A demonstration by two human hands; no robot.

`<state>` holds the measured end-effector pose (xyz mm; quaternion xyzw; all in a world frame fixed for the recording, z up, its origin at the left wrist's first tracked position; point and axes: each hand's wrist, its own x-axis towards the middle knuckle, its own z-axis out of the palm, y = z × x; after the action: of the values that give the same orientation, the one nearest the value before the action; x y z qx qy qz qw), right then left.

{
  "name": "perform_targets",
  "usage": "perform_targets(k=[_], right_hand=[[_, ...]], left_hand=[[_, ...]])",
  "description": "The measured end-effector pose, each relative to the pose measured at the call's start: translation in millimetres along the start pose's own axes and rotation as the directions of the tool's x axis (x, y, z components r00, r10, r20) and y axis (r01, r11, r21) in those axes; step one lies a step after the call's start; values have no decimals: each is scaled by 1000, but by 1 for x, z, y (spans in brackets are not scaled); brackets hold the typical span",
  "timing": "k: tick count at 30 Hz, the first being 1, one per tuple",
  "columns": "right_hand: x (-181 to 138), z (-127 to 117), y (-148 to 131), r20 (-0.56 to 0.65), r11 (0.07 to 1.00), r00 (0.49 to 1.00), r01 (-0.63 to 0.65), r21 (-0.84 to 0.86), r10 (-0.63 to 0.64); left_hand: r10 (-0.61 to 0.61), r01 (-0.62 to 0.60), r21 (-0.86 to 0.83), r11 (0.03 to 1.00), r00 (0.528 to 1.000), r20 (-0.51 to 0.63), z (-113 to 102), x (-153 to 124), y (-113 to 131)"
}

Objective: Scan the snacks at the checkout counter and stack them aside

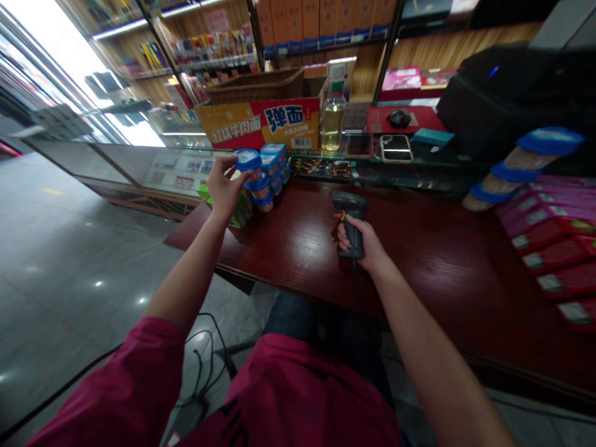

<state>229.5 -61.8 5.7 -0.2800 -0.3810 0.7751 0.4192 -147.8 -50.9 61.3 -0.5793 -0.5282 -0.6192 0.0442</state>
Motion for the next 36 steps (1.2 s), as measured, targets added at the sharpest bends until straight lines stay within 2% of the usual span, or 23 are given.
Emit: perform_targets(k=[9,21,24,28,30,32,34,36], right_hand=[[3,1,-1,13,1000,1000,-8,-29,8],[8,-2,2,5,1000,1000,8,4,-8],[9,-2,1,-20,999,999,26,20,-25],[11,-3,0,-35,999,999,35,22,-35],[13,-4,-1,-61,998,997,52,18,-51],[15,-8,-3,-101,995,991,90,32,-86],[16,-14,-7,-133,993,986,108,45,-101],[15,-22,-11,-173,990,978,127,56,-115]], left_hand=[[17,-17,2,1000,1000,6,4,-2,4],[-29,29,15,999,1000,-2,8,-1,-7],[-20,20,32,999,1000,8,4,-1,5],[103,-85,180,980,991,-88,7,-18,42],[141,-134,178,975,990,-28,21,-36,62],[149,-166,98,981,976,160,47,-60,79],[157,-178,22,984,915,372,83,-84,91],[162,-177,-14,984,861,482,125,-105,99]])
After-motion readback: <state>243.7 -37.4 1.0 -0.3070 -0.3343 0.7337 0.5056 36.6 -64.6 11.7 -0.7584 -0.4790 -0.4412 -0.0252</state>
